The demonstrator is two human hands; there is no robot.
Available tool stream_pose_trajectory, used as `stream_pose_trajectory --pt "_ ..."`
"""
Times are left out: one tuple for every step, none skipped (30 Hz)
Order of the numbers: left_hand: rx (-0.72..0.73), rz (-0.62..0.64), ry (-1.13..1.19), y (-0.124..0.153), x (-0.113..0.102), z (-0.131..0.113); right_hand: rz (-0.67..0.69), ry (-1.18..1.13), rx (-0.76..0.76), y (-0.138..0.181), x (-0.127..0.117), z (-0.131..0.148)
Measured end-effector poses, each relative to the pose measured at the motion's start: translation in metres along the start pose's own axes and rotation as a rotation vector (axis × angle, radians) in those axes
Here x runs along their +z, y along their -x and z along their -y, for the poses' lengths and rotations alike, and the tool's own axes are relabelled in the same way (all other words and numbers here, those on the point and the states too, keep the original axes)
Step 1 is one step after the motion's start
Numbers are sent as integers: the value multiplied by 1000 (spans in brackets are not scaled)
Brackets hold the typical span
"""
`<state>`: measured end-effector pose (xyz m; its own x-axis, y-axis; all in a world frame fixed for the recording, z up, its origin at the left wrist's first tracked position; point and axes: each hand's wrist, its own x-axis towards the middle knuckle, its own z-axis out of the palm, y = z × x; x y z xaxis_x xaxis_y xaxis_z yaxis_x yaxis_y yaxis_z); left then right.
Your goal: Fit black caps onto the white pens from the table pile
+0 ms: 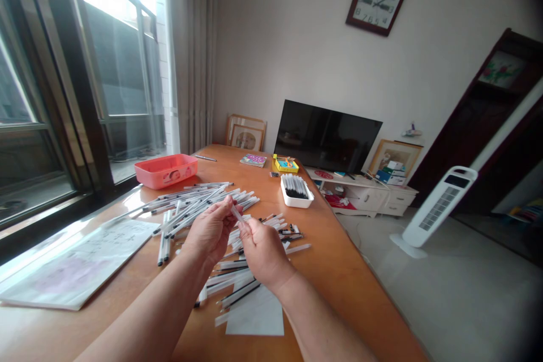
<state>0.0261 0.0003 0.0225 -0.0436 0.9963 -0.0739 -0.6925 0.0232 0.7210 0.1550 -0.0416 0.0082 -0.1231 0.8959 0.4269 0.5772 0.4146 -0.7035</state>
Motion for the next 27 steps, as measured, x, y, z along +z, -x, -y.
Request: stream_pose_trajectory --pt "16 -17 -18 0 0 1 -18 122 -5 1 1 2" --pt "31 -30 -37 0 -1 2 -31 217 -4 2 2 3" --pt "43 -38 -54 0 -2 2 -43 276 -1 3 3 4" --pt "47 -36 -70 -1 -3 2 -51 289 2 3 4 5" --pt "43 -21 -82 -1 -3 2 -57 248 8 4 5 4" --pt "28 7 -87 -1 -4 1 -51 149 22 4 5 4" --pt "5 47 -85 -1 -5 -1 -31 -5 52 4 6 2" --pt "-23 93 -75 -1 -5 -3 7 -203 102 3 5 1" --pt "-53 139 -61 0 -5 -5 60 -426 166 3 4 0" --pt "-80 185 -45 1 -4 -7 128 -648 235 2 3 -1" --pt "-100 229 -31 2 -4 -9 203 -850 298 2 1 -2" --pt "-113 270 -20 3 -3 -12 275 -1021 347 1 -1 -3" --pt "-121 309 -10 5 -2 -14 346 -1160 379 0 -3 -3" --pt "-127 350 2 6 -2 -16 414 -1271 401 0 -6 -3" --pt "-133 394 16 8 -1 -18 473 -1359 419 -1 -9 -3" --pt "-139 440 32 9 -1 -19 519 -1432 437 -1 -12 -2" --pt "-144 482 46 9 -2 -21 552 -1489 452 -2 -14 -2" --pt "-146 522 55 9 -3 -22 576 -1526 462 -2 -17 -2" --pt "-143 552 57 9 -4 -22 590 -1543 467 -2 -19 -1" --pt "-136 567 53 8 -5 -23 598 -1543 466 -2 -20 0" --pt "-124 564 48 7 -7 -23 602 -1530 462 -1 -21 0" --pt "-112 544 41 6 -8 -23 600 -1509 455 -1 -21 1" --pt "-101 514 36 5 -9 -23 590 -1483 445 0 -21 2" --pt "-92 482 33 4 -10 -22 571 -1454 433 0 -20 3" --pt "-85 454 30 4 -10 -22 540 -1419 419 0 -18 4" --pt "-80 429 24 4 -10 -21 504 -1371 404 0 -16 4" --pt "-79 407 13 4 -9 -19 467 -1309 390 -1 -14 4"
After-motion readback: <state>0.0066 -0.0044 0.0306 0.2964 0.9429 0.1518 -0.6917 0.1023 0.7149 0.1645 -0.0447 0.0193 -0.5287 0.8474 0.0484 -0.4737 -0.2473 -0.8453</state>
